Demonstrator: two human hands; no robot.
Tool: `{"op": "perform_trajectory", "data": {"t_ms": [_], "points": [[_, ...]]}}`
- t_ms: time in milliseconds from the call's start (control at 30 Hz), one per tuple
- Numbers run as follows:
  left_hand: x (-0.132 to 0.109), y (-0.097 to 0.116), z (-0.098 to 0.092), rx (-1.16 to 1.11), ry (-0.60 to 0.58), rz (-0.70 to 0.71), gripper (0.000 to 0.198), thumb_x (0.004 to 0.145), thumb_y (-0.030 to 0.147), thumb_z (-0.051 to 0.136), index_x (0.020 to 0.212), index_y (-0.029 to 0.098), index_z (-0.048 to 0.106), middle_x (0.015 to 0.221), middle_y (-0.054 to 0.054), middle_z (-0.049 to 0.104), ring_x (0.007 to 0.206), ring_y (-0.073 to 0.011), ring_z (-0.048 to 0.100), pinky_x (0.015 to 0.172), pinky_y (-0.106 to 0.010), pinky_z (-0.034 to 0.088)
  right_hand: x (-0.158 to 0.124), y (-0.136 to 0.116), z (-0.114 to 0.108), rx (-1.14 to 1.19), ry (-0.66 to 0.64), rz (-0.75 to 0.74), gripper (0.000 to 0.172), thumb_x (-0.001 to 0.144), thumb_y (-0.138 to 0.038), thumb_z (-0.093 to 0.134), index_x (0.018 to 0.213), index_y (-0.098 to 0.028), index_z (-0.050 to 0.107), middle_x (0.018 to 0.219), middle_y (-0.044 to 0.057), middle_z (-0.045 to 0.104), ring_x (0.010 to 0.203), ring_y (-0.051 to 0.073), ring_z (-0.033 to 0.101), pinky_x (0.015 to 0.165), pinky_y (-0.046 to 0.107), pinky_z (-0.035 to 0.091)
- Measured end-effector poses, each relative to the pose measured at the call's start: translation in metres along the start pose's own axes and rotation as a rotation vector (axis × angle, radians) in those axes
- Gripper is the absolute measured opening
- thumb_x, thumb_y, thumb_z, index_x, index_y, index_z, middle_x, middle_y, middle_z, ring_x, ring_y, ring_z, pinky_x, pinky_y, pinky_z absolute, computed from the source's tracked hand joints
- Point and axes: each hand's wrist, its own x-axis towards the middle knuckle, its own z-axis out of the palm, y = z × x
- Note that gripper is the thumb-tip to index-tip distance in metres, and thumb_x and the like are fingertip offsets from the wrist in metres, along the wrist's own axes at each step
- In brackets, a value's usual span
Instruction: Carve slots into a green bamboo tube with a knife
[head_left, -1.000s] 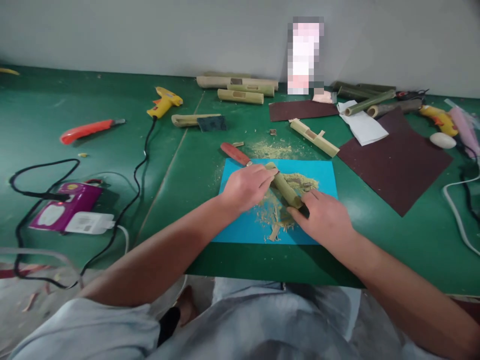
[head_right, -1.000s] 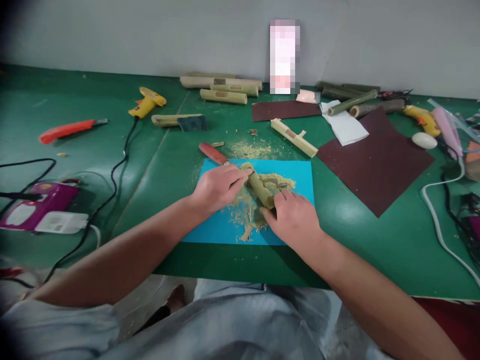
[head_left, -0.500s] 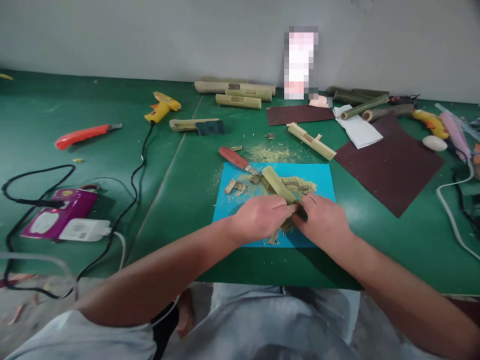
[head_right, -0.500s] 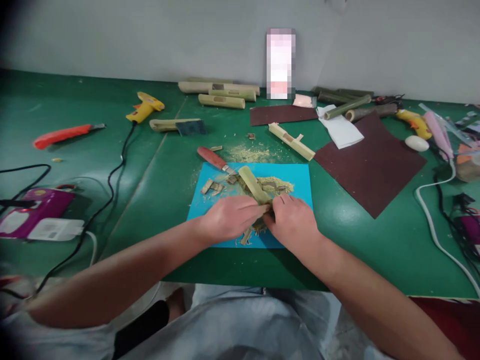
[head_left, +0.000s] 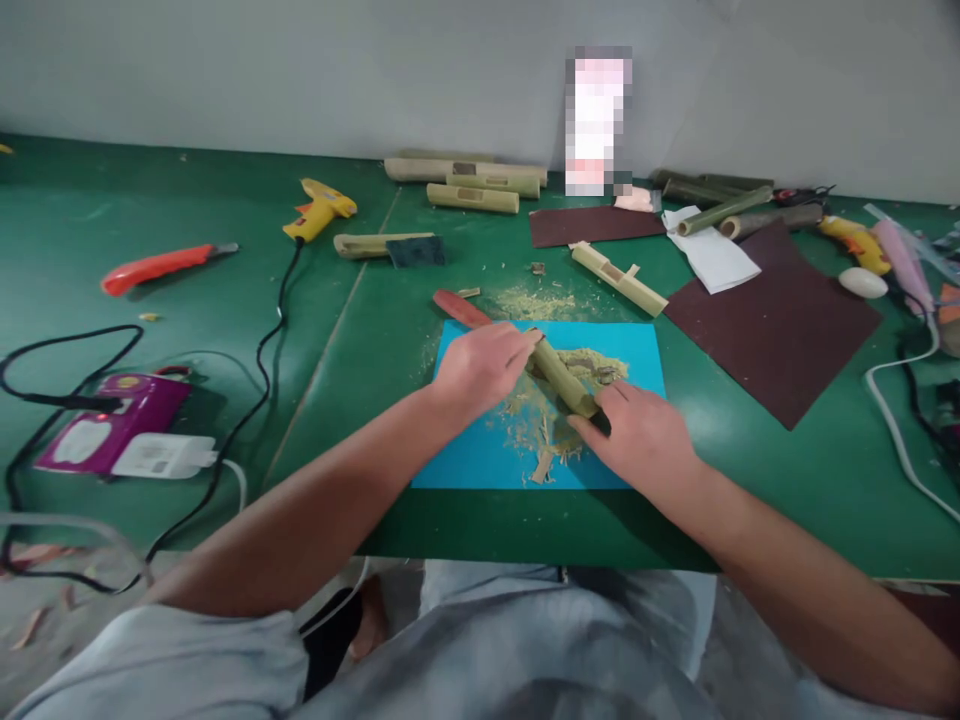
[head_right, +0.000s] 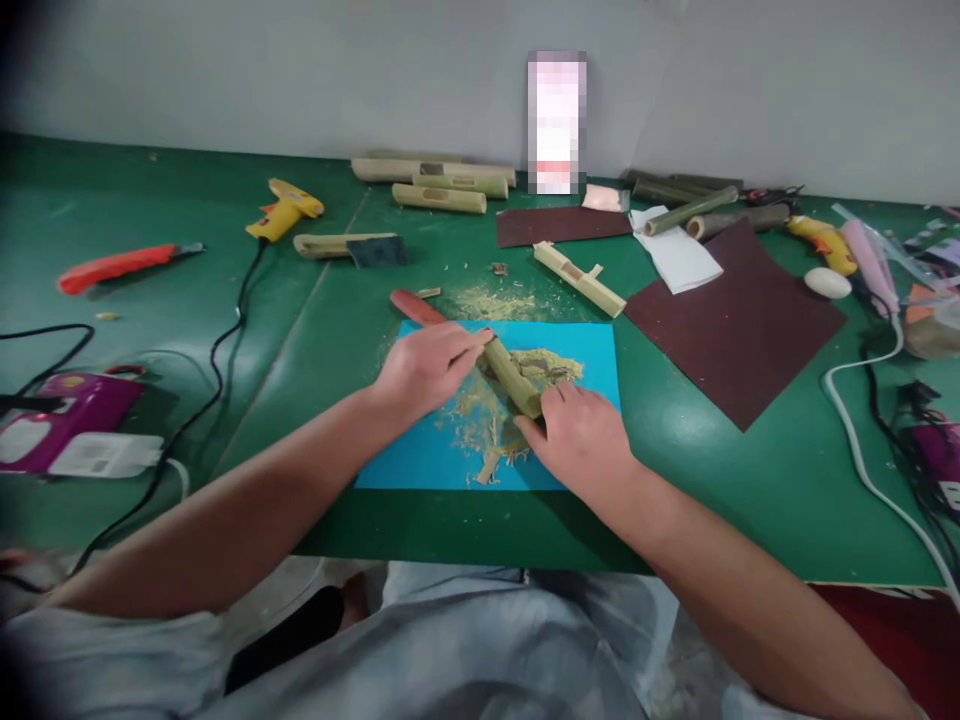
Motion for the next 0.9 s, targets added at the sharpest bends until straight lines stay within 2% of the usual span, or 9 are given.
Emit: {"op": "perform_trajectory", "data": {"t_ms": [167,333,400,500,533,667,700,833,900], "points": [[-0.007,0.012,-0.001,-0.115,-0.148,0.232,0.036,0.105,0.026,0.038,0.119,0.018,0.070,0.084,-0.006,0.071,0.076,-0.0154,0.066,0.064,-0.024,0.050,0.000,0.001,0.001,-0.011,0.000,-0.003,0.027,0.093,-0.042,0.060,0.080,-0.018,0.062,0.077,0.007,0.066,0.073,0.021,0.062,0.062,0.031,0.034],[-0.003,0.001,-0.003,0.005,-0.013,-0.021,0.037,0.105,0.029,0.040,0.118,0.013,0.071,0.084,-0.008,0.070,0.080,-0.0184,0.066,0.070,-0.028,0.052,0.000,0.000,-0.001,-0.006,-0.008,-0.007,0.030,0.093,-0.045,0.061,0.081,-0.017,0.063,0.080,0.007,0.067,0.075,0.021,0.063,0.063,0.032,0.035],[-0.004,0.004,-0.003,-0.011,-0.033,0.055,0.038,0.105,0.028,0.039,0.118,0.012,0.070,0.081,-0.008,0.069,0.077,-0.0183,0.065,0.067,-0.028,0.051,-0.001,0.000,0.000,-0.014,-0.007,-0.020,0.029,0.093,-0.044,0.061,0.081,-0.018,0.063,0.079,0.007,0.066,0.075,0.021,0.062,0.063,0.032,0.035],[-0.007,0.013,-0.001,-0.082,-0.137,0.220,0.038,0.105,0.026,0.037,0.118,0.016,0.071,0.078,-0.004,0.068,0.070,-0.0157,0.063,0.060,-0.026,0.048,-0.001,0.001,0.002,-0.025,0.003,-0.021,0.027,0.093,-0.041,0.060,0.081,-0.018,0.063,0.078,0.007,0.066,0.074,0.021,0.062,0.062,0.032,0.035],[-0.007,0.013,0.000,-0.079,-0.133,0.214,0.037,0.105,0.026,0.037,0.118,0.017,0.071,0.078,-0.004,0.069,0.071,-0.0156,0.064,0.060,-0.026,0.047,-0.001,0.001,0.002,-0.025,0.007,-0.016,0.027,0.093,-0.042,0.060,0.081,-0.018,0.063,0.078,0.007,0.066,0.074,0.021,0.062,0.063,0.032,0.035],[-0.004,0.003,0.000,0.014,0.022,-0.032,0.035,0.105,0.029,0.041,0.118,0.015,0.070,0.086,-0.007,0.072,0.080,-0.0175,0.066,0.068,-0.027,0.051,-0.001,0.000,0.001,-0.009,0.005,-0.013,0.030,0.094,-0.045,0.059,0.081,-0.018,0.063,0.079,0.006,0.066,0.075,0.021,0.061,0.063,0.032,0.035],[-0.005,0.003,0.000,0.011,0.021,-0.023,0.035,0.105,0.028,0.041,0.118,0.014,0.070,0.085,-0.008,0.071,0.079,-0.0176,0.066,0.068,-0.027,0.051,0.000,0.000,0.001,-0.008,0.005,-0.017,0.030,0.094,-0.045,0.058,0.081,-0.018,0.063,0.078,0.006,0.065,0.074,0.020,0.061,0.063,0.032,0.034],[-0.010,0.012,0.000,-0.074,-0.103,0.202,0.034,0.105,0.025,0.039,0.120,0.016,0.069,0.081,-0.004,0.070,0.074,-0.0153,0.065,0.062,-0.025,0.049,0.000,0.001,0.001,-0.005,0.007,-0.028,0.028,0.095,-0.042,0.057,0.081,-0.018,0.063,0.077,0.006,0.065,0.072,0.020,0.060,0.062,0.032,0.033],[-0.009,0.009,0.000,-0.057,-0.080,0.172,0.034,0.105,0.026,0.040,0.120,0.017,0.069,0.084,-0.005,0.071,0.076,-0.0156,0.066,0.063,-0.025,0.049,0.000,0.001,0.001,-0.002,0.004,-0.018,0.029,0.095,-0.043,0.058,0.080,-0.018,0.063,0.078,0.007,0.065,0.073,0.019,0.060,0.062,0.031,0.033]]}}
